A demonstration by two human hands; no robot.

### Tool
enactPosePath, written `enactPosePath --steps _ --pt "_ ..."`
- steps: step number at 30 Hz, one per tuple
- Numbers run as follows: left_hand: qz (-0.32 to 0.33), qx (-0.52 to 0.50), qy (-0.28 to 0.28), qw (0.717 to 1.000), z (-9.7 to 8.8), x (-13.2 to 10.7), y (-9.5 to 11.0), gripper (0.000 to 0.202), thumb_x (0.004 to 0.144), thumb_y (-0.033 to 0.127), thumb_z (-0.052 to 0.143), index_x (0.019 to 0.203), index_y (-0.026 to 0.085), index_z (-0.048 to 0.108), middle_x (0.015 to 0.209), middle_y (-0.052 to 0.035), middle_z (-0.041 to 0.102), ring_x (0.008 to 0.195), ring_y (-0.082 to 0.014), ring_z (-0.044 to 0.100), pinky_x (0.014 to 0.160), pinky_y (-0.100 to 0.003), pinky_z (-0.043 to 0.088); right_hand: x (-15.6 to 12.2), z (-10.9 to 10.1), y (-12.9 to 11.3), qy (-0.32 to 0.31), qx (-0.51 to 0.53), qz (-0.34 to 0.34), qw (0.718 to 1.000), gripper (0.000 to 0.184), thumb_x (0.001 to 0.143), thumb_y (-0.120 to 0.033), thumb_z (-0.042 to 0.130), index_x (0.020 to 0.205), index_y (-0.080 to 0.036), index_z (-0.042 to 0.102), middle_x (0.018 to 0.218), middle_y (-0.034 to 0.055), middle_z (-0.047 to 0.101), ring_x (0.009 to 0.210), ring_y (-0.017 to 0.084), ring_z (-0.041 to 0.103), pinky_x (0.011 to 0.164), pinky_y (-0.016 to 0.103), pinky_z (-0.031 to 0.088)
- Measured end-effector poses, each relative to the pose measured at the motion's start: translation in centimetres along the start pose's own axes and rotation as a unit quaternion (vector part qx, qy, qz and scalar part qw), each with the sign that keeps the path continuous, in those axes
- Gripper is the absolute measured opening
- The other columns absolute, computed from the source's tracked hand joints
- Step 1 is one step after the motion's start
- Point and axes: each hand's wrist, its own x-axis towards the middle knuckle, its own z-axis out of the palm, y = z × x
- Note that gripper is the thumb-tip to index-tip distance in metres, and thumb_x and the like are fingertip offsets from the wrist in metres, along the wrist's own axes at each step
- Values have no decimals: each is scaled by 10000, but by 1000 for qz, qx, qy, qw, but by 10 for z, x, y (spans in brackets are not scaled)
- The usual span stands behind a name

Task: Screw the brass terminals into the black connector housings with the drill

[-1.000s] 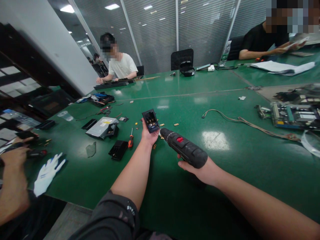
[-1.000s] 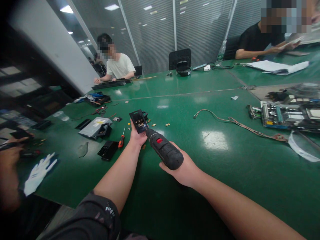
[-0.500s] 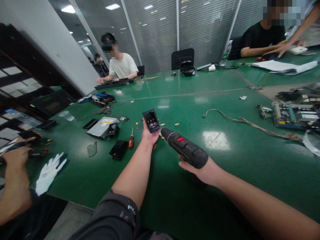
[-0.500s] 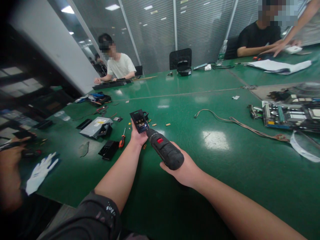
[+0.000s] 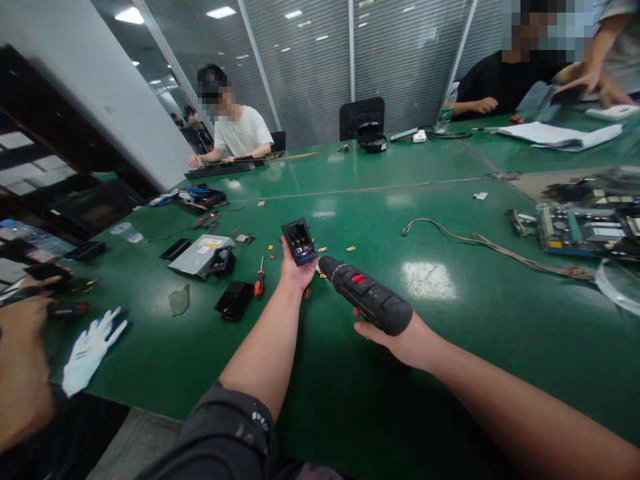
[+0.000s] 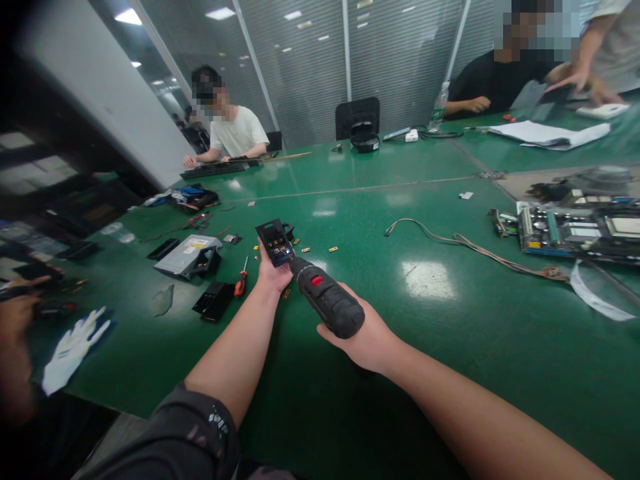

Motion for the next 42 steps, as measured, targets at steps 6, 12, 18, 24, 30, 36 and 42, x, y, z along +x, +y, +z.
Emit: enactPosePath --steps 6,12,18,24,30,36,42 --pt "-2 -1 0 1000 -1 1 -1 685 1059 879 734 1102 204 844 858 -37 802 685 -175 750 709 -302 634 1 0 0 -1 1 -1 1000 310 915 -394 817 1178 -278 702 1069 58 809 968 281 785 964 495 672" --pt "1 10 -1 1000 -3 2 -1 696 1005 891 800 1115 205 847 875 -42 811 713 -188 773 729 -316 656 0 1 1 4 2 -6 1000 318 909 -370 823 1188 -274 704 1089 67 823 985 288 791 985 514 675" --pt "3 6 -6 1000 -4 3 0 673 1021 875 798 1109 210 849 851 -37 809 689 -185 767 693 -309 651 0 1 0 3 -2 -5 1000 309 913 -385 821 1177 -270 709 1119 85 831 1038 309 804 1038 548 672" --pt "2 0 -6 1000 -5 3 -1 679 1021 877 794 1095 204 847 845 -35 806 680 -182 769 698 -303 650 0 1 1 3 3 -1 1000 288 912 -372 820 1157 -279 700 1104 71 817 992 298 794 1001 528 673" --pt "5 0 -11 1000 -6 5 -1 664 1037 872 778 1111 217 851 859 -38 814 695 -185 766 702 -310 654 0 2 2 7 1 -9 1000 303 913 -376 820 1174 -280 702 1081 67 820 988 296 793 990 520 677" --pt "4 0 1 1000 -4 3 -1 669 1059 864 751 1120 206 851 887 -47 818 713 -183 763 729 -310 642 0 1 3 5 -3 -6 1000 318 913 -388 815 1189 -275 704 1081 67 821 966 291 789 978 522 679" --pt "3 2 -3 1000 -5 4 -1 674 1039 872 772 1132 209 855 894 -49 820 712 -191 769 724 -318 647 0 0 1 0 -6 -14 1000 310 928 -372 825 1200 -276 712 1085 66 830 994 290 801 981 502 686"
